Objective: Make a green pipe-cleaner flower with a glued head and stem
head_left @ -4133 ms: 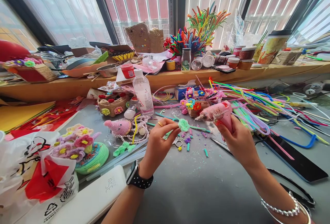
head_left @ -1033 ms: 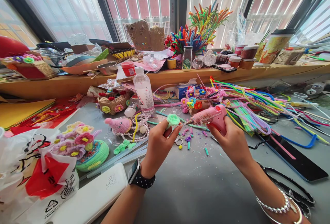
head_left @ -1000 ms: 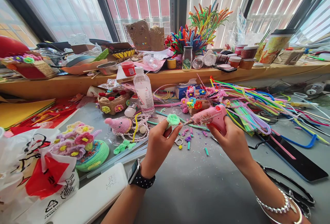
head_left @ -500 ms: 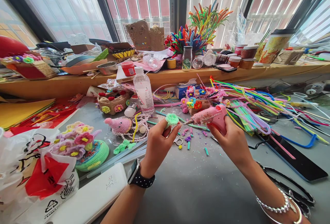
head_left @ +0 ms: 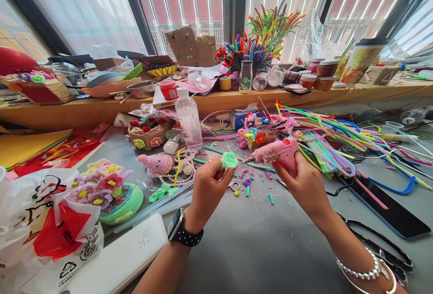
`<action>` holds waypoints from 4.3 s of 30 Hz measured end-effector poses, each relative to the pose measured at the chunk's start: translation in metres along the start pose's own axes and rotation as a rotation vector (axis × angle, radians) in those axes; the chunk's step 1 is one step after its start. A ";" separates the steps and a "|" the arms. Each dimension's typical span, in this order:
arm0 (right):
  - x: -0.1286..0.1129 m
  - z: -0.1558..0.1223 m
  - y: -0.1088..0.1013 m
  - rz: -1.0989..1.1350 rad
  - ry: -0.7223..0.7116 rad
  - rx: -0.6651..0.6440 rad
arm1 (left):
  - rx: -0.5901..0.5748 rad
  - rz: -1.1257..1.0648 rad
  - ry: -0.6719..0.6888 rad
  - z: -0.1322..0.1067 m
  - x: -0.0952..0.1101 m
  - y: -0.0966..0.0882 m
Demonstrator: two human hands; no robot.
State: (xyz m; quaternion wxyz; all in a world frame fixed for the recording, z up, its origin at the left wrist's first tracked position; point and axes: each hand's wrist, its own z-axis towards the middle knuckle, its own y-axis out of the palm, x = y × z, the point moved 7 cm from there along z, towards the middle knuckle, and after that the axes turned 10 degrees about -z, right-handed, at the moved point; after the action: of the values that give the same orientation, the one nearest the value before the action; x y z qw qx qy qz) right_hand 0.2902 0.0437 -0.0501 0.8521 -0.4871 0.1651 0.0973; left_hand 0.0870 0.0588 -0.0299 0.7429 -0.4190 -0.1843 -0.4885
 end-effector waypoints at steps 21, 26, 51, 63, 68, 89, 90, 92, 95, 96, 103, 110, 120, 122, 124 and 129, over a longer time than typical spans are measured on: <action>0.001 0.001 -0.001 0.004 0.006 0.005 | 0.034 0.012 0.004 0.000 0.001 -0.004; 0.001 0.000 0.000 0.000 0.010 0.000 | 0.019 -0.013 -0.008 0.000 0.002 -0.003; 0.001 0.000 0.002 -0.004 0.007 -0.001 | 0.008 -0.062 -0.075 -0.001 -0.001 -0.003; -0.001 0.000 -0.001 -0.006 0.007 0.015 | 0.089 -0.069 -0.072 -0.001 0.000 -0.008; 0.000 0.000 -0.001 0.001 0.009 0.012 | 0.121 -0.088 -0.085 -0.001 -0.001 -0.011; 0.003 0.002 0.000 -0.008 0.015 0.010 | 0.369 -0.146 -0.217 0.000 -0.016 -0.040; 0.004 0.002 0.000 -0.014 0.019 0.014 | 0.350 -0.148 -0.214 0.000 -0.016 -0.037; 0.004 0.002 -0.001 -0.012 0.031 0.023 | 0.270 -0.184 -0.225 0.001 -0.016 -0.028; 0.005 0.003 -0.003 0.023 0.049 0.027 | 0.137 -0.263 -0.263 0.001 -0.015 -0.012; 0.005 0.003 -0.004 0.034 0.053 0.029 | 0.111 -0.269 -0.283 0.000 -0.014 -0.008; 0.003 0.002 -0.006 0.047 0.048 0.049 | -0.103 -0.436 -0.413 -0.003 -0.017 0.012; 0.003 0.001 -0.006 0.050 0.023 0.066 | -0.122 -0.597 -0.526 -0.009 -0.023 0.025; -0.001 -0.001 -0.006 0.046 0.014 0.055 | -0.116 -0.698 -0.658 -0.012 -0.022 0.029; -0.001 -0.001 -0.005 0.049 0.016 0.048 | -0.099 -0.723 -0.668 -0.012 -0.022 0.029; -0.001 -0.001 -0.004 0.048 0.019 0.041 | -0.098 -0.732 -0.663 -0.012 -0.021 0.029; 0.000 0.000 -0.004 0.050 0.020 0.051 | -0.099 -0.726 -0.643 -0.012 -0.022 0.028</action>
State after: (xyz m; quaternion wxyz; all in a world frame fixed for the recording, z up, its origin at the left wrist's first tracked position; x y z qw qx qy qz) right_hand 0.2919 0.0414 -0.0467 0.8598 -0.4620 0.1881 0.1096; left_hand 0.0999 0.0668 -0.0646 0.4090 -0.4922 -0.5154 -0.5699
